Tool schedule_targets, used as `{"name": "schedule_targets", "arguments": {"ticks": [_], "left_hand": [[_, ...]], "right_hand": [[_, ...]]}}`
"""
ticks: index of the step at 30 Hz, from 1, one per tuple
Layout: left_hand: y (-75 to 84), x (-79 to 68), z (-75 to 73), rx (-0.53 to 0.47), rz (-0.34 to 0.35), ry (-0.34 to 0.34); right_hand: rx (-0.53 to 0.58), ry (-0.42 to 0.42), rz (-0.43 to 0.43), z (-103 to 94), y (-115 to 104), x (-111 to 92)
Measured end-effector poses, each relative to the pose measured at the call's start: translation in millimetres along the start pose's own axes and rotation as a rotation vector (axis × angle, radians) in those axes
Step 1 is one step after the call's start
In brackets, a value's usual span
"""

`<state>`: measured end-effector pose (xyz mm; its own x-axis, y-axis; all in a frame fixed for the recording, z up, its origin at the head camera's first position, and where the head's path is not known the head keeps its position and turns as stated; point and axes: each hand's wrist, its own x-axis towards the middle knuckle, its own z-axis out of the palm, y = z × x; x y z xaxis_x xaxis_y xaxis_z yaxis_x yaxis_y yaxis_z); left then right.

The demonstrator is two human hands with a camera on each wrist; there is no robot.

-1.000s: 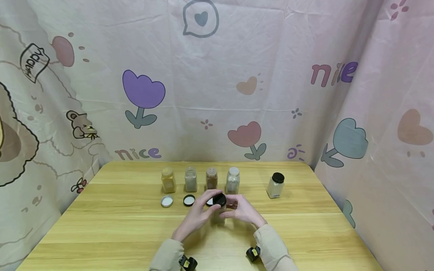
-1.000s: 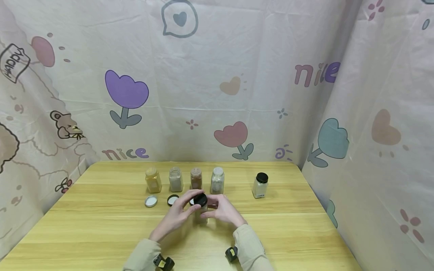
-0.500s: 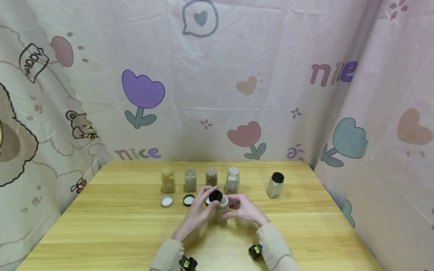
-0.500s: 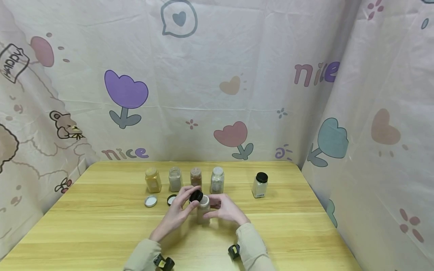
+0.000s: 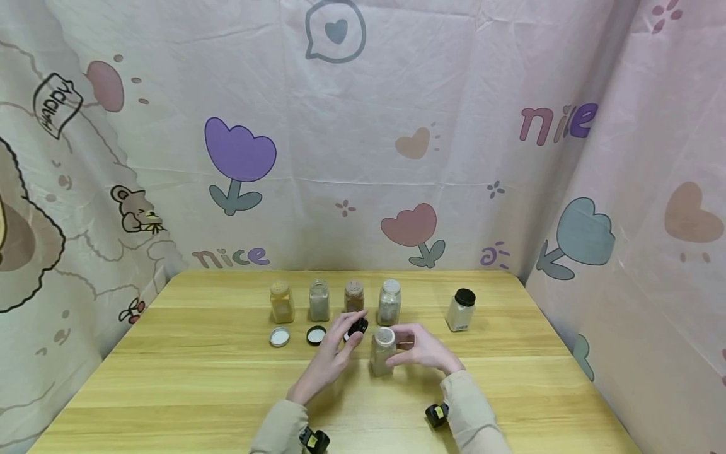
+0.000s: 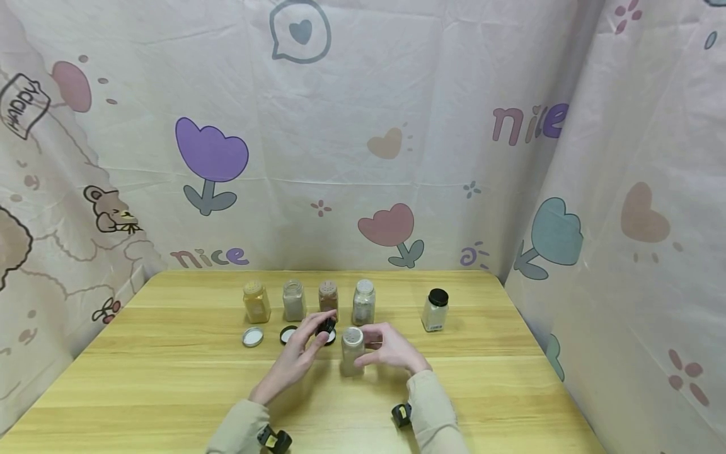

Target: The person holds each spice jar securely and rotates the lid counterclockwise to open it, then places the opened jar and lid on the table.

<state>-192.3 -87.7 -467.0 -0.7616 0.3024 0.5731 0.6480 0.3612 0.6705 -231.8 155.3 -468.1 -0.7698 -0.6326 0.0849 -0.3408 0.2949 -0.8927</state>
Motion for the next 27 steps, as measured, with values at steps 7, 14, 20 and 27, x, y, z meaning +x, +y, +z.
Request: {"name": "schedule_targets", "arguments": {"ticks": [7, 14, 20, 27], "left_hand": [[0.2, -0.3, 0.7, 0.030, 0.038, 0.009], [1.8, -0.6, 1.6, 0.050, 0.042, 0.007], [-0.2, -1.1, 1.3, 0.002, 0.018, 0.030], [1.1, -0.7, 2.2, -0.088, -0.037, 0.055]], "right_hand": [[0.001, -0.011, 0.014, -8.8, 1, -5], [0.026, -0.002, 0.042, -16.3, 0, -12], [0.013, 0.025, 0.049, -22.7, 4, -16], [-0.007, 0.057, 0.028, -33.0, 9, -23]]}}
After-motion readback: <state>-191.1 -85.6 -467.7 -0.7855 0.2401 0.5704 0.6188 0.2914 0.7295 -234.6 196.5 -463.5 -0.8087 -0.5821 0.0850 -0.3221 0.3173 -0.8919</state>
